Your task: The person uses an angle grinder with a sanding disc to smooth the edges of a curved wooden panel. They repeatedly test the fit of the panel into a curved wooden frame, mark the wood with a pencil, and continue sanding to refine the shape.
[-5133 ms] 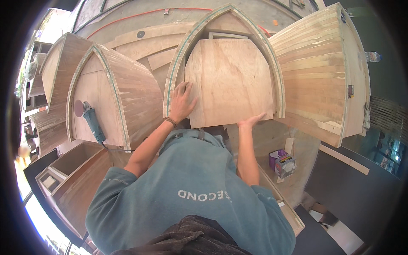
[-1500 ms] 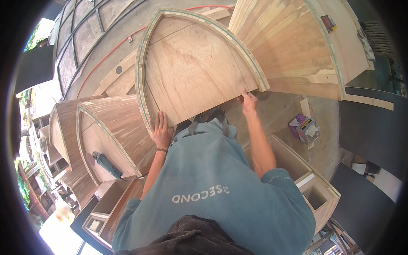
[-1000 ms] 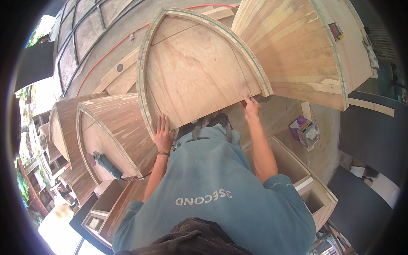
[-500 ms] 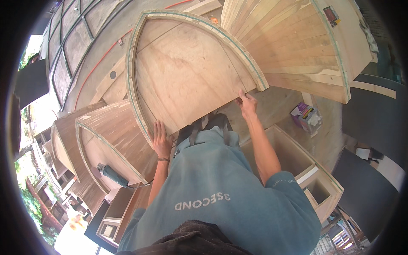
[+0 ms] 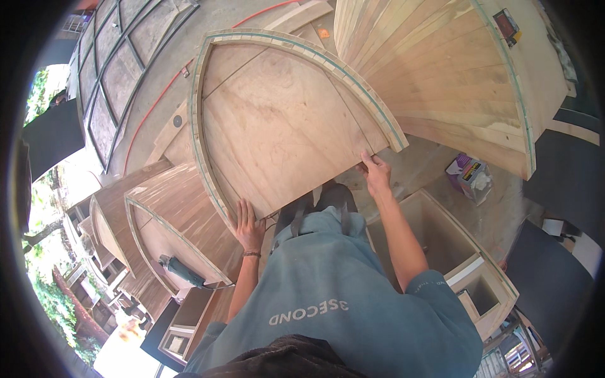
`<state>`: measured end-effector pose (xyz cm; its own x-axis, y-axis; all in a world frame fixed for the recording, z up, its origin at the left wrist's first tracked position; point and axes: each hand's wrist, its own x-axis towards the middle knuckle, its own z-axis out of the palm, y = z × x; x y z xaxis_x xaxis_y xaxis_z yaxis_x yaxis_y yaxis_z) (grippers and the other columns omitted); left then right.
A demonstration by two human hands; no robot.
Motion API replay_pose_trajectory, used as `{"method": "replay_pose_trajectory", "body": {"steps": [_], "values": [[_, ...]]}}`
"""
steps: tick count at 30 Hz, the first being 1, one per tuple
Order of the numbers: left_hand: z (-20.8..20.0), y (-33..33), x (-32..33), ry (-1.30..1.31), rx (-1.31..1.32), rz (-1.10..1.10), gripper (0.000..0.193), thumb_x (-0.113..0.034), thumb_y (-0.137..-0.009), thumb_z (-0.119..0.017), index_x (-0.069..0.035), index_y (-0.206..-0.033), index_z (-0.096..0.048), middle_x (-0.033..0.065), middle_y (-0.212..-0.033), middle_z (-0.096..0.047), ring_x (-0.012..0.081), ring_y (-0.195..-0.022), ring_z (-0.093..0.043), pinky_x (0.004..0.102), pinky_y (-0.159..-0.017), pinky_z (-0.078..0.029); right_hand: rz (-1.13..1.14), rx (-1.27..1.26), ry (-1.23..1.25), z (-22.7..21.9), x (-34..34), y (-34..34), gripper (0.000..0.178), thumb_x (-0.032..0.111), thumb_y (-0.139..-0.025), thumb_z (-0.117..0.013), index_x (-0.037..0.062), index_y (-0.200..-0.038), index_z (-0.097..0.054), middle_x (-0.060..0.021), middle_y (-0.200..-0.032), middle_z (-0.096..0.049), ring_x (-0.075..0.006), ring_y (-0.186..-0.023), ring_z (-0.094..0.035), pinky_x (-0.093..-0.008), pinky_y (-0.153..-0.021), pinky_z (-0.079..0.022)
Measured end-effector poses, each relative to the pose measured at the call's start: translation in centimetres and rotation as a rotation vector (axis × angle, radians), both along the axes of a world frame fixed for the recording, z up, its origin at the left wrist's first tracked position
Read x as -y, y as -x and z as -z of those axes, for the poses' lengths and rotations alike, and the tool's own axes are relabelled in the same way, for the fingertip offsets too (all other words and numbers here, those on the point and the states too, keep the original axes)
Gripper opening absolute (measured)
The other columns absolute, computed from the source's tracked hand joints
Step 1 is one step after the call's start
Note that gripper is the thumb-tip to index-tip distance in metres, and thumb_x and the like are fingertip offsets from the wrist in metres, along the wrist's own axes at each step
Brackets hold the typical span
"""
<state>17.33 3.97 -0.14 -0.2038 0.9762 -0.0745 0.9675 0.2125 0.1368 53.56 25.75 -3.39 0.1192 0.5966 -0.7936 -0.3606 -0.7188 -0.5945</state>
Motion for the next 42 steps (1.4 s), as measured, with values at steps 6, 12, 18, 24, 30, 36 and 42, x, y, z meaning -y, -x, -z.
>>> {"method": "replay_pose_trajectory", "body": {"steps": [6,12,18,24,30,36,42], "values": [[0.4,-0.3,0.0,-0.049,0.010,-0.024,0.078,-0.015,-0.068,-0.082,-0.001,-0.141,-0.058,0.0149,-0.149,-0.058,0.0292,-0.144,-0.050,0.0564,-0.127,-0.020,0.000,-0.033,-0.002,-0.3,0.1,-0.1,0.020,0.021,-0.099,-0.073,0.0021,-0.105,-0.071,-0.0033,-0.100,-0.071,-0.0137,-0.088,-0.068,-0.0294,-0.076,-0.058],[0.6,-0.2,0.0,-0.014,-0.018,-0.010,0.079,-0.015,-0.067,-0.080,-0.001,-0.141,-0.057,0.0161,-0.149,-0.058,0.0299,-0.144,-0.049,0.0568,-0.127,-0.019,-0.013,-0.043,0.022,-1.0,0.1,-0.6,0.020,0.020,-0.098,-0.075,0.0035,-0.107,-0.071,-0.0031,-0.101,-0.071,-0.0139,-0.089,-0.068,-0.0295,-0.078,-0.058],[0.5,-0.2,-0.2,0.003,-0.018,0.005,0.080,-0.013,-0.067,-0.077,-0.001,-0.143,-0.057,0.0167,-0.151,-0.056,0.0295,-0.146,-0.047,0.0561,-0.128,-0.017,0.011,-0.034,0.016,0.4,0.0,-1.7,0.022,0.021,-0.096,-0.076,0.0013,-0.106,-0.072,-0.0051,-0.102,-0.072,-0.0149,-0.090,-0.070,-0.0293,-0.079,-0.060],[0.6,-0.2,0.0,-0.003,-0.020,0.005,0.081,-0.013,-0.067,-0.076,-0.002,-0.145,-0.056,0.0157,-0.153,-0.054,0.0285,-0.147,-0.046,0.0552,-0.128,-0.017,0.017,-0.037,0.003,-0.1,0.0,-1.7,0.025,0.022,-0.095,-0.078,0.0006,-0.106,-0.074,-0.0056,-0.101,-0.073,-0.0158,-0.090,-0.070,-0.0287,-0.078,-0.060],[0.4,-0.4,0.0,0.006,-0.013,-0.014,0.083,-0.014,-0.067,-0.077,-0.003,-0.146,-0.055,0.0151,-0.154,-0.054,0.0282,-0.147,-0.046,0.0550,-0.128,-0.017,0.002,-0.029,0.013,0.2,0.0,-1.9,0.025,0.022,-0.094,-0.079,0.0002,-0.106,-0.075,-0.0055,-0.102,-0.074,-0.0161,-0.091,-0.070,-0.0296,-0.078,-0.060],[0.6,-0.3,0.1,0.009,-0.013,-0.010,0.085,-0.014,-0.066,-0.079,-0.004,-0.146,-0.055,0.0143,-0.154,-0.054,0.0276,-0.148,-0.045,0.0546,-0.128,-0.016,0.004,-0.058,-0.022,0.6,0.1,-2.1,0.026,0.021,-0.094,-0.079,-0.0014,-0.106,-0.075,-0.0074,-0.103,-0.074,-0.0170,-0.089,-0.071,-0.0300,-0.078,-0.060],[0.7,-0.2,0.2,-0.006,-0.010,0.000,0.085,-0.014,-0.066,-0.079,-0.004,-0.147,-0.054,0.0141,-0.153,-0.054,0.0271,-0.148,-0.044,0.0545,-0.129,-0.015,-0.004,-0.059,-0.022,0.8,0.0,-2.3,0.030,0.020,-0.093,-0.080,-0.0053,-0.108,-0.074,-0.0091,-0.103,-0.074,-0.0182,-0.090,-0.071,-0.0300,-0.077,-0.061]]}}
